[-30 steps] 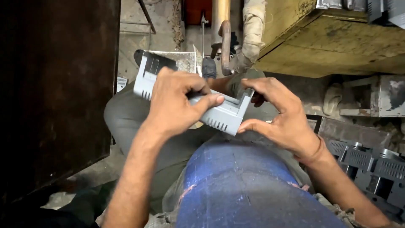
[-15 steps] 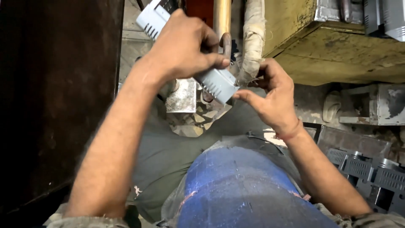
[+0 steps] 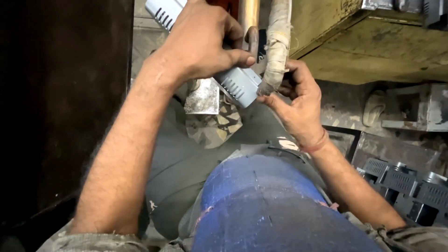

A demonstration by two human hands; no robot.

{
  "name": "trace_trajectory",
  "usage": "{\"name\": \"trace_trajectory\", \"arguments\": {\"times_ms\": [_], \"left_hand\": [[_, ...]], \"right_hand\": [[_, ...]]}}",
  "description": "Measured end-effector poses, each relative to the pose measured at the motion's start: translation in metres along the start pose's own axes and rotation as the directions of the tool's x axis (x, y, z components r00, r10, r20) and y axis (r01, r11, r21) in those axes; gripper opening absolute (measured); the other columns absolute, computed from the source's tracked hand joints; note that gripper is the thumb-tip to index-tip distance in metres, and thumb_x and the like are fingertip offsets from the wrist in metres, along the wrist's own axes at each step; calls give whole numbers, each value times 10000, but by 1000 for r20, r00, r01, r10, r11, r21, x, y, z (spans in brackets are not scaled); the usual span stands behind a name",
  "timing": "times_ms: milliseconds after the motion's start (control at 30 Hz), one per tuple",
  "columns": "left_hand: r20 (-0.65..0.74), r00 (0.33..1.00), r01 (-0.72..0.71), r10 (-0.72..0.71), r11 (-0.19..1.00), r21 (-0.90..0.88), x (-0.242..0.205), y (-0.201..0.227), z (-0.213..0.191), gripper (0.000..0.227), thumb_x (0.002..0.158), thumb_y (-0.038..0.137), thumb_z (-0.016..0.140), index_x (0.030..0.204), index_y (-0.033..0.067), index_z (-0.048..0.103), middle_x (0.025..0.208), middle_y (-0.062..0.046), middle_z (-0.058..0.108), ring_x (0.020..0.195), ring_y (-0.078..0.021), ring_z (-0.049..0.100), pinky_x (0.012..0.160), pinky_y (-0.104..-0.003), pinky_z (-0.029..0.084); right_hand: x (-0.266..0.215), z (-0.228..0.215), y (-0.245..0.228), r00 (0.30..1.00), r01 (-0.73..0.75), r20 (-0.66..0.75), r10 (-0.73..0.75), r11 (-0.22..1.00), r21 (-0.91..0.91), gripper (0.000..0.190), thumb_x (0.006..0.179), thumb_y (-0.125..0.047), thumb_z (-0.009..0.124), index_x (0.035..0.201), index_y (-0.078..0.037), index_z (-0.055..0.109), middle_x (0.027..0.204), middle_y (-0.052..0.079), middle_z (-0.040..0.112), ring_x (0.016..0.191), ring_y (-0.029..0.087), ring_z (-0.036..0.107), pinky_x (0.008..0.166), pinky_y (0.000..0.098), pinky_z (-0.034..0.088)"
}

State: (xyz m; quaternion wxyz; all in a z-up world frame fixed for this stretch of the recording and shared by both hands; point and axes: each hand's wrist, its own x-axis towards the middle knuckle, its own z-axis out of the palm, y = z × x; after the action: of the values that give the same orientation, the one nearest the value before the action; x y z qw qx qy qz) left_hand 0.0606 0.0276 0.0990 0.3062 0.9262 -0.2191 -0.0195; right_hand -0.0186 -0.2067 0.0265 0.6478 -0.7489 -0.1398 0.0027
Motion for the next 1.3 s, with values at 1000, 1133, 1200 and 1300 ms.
{"name": "trace_trajectory", "arguments": {"times_ms": [1000, 1133, 1200, 1300], "left_hand": [[-110, 994, 26, -24, 1000, 12, -37, 18, 8, 388, 868, 346, 829, 594, 119, 673, 526, -15, 553, 498, -215, 398, 842, -355, 365], [-67, 977, 188, -204, 962, -199, -71, 8, 47, 224, 865, 410, 800, 698, 273, 741, 625, 33, 687, 670, -234, 711, 739, -341, 503], [-201, 944, 80, -261, 773, -629, -86, 10, 76, 283, 906, 197, 807, 654, 139, 693, 491, -4, 569, 533, -77, 508, 555, -248, 436], [-103, 912, 76, -397, 412, -908, -103, 10, 119, 281, 949, 213, 753, 700, 117, 664, 538, 73, 467, 521, -51, 421, 491, -210, 355]], "right_hand": [[15, -29, -5, 990, 141, 36, -137, 978, -154, 316, 893, -40, 778, 1180, 1, 654, 1112, 78, 609, 992, 173, 548, 933, 288, 452], [1, -26, 11, 994, 104, 29, -102, 992, -69, 375, 952, -271, 759, 1195, 2, 674, 1194, 172, 646, 1140, 243, 574, 1047, 437, 464], [-7, -29, 13, 998, -41, 42, 40, 999, 31, 370, 907, -392, 759, 959, -30, 707, 655, 12, 564, 646, 90, 487, 593, 237, 431], [-4, -37, -36, 990, -80, 101, 98, 982, -171, 245, 949, -254, 776, 797, -73, 713, 569, 12, 531, 587, 89, 463, 534, 226, 400]]}}
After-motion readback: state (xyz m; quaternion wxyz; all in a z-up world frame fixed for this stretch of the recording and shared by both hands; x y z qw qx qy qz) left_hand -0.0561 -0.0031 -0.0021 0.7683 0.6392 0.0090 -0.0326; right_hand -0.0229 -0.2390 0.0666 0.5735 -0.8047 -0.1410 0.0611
